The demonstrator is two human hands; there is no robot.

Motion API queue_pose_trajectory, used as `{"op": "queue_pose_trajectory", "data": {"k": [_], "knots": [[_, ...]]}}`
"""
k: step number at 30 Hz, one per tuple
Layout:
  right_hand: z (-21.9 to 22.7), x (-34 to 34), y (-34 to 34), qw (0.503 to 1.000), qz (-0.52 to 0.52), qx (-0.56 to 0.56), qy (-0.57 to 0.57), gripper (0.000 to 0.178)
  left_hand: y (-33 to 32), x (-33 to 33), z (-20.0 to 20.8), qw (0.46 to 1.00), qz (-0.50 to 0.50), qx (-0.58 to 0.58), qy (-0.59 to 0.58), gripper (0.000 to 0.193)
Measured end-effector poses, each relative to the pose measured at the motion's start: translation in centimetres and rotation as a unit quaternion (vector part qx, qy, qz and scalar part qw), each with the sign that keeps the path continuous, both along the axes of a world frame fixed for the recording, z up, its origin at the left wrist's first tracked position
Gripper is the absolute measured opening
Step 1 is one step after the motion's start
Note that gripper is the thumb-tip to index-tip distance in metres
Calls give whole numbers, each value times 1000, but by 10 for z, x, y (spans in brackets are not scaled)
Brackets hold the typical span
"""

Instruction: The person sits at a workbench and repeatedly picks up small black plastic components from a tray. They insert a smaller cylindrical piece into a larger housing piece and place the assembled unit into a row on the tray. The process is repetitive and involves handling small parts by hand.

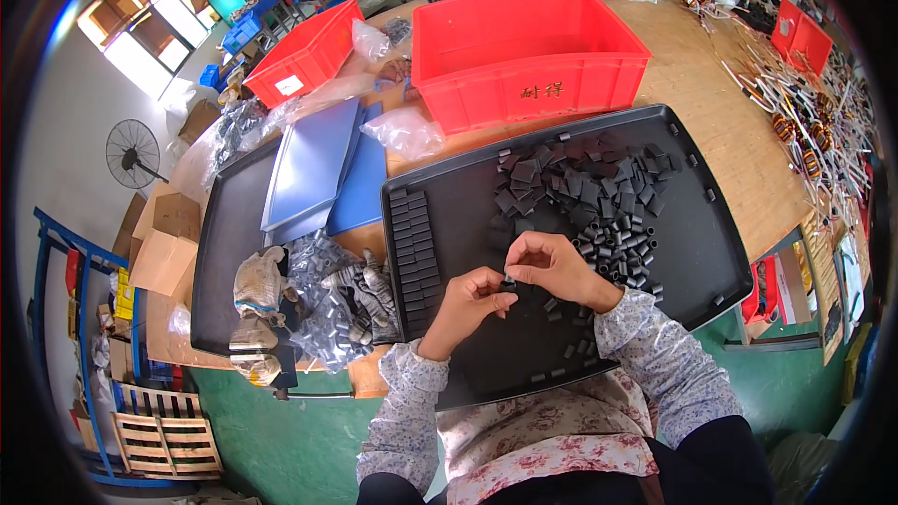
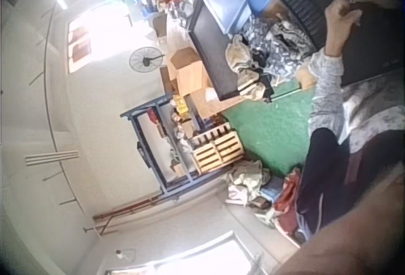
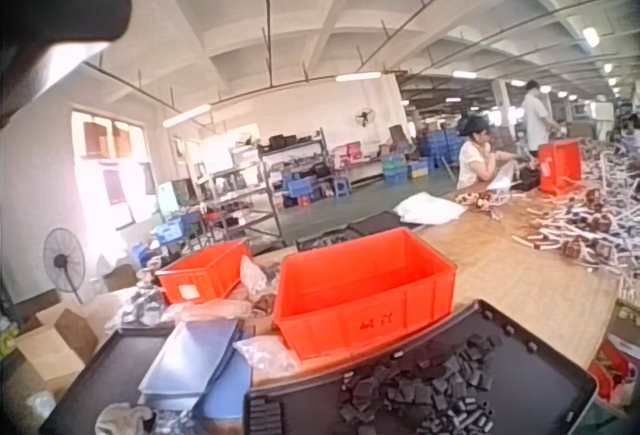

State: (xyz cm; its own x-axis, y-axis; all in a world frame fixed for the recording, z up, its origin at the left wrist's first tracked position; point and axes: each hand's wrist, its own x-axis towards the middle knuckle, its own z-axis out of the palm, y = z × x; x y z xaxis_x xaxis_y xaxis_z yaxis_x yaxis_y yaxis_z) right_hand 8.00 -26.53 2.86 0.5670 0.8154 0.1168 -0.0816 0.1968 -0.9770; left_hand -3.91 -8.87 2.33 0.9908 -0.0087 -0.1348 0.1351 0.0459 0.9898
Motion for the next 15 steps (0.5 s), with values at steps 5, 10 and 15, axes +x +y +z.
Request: {"op": "queue_pose_trajectory", "data": {"k": [5,10,15], "knots": [[1,0,-1,998,1,-32,-55,11,-1,-1,-1,1000,12,-20,4,17],[1,-2,0,989,-18,-10,-145,21,1,0,-2,999,9,-49,-8,16],[14,-2,2,940,-91,10,-330,27,2,0,0,996,19,-80,-16,17]]}}
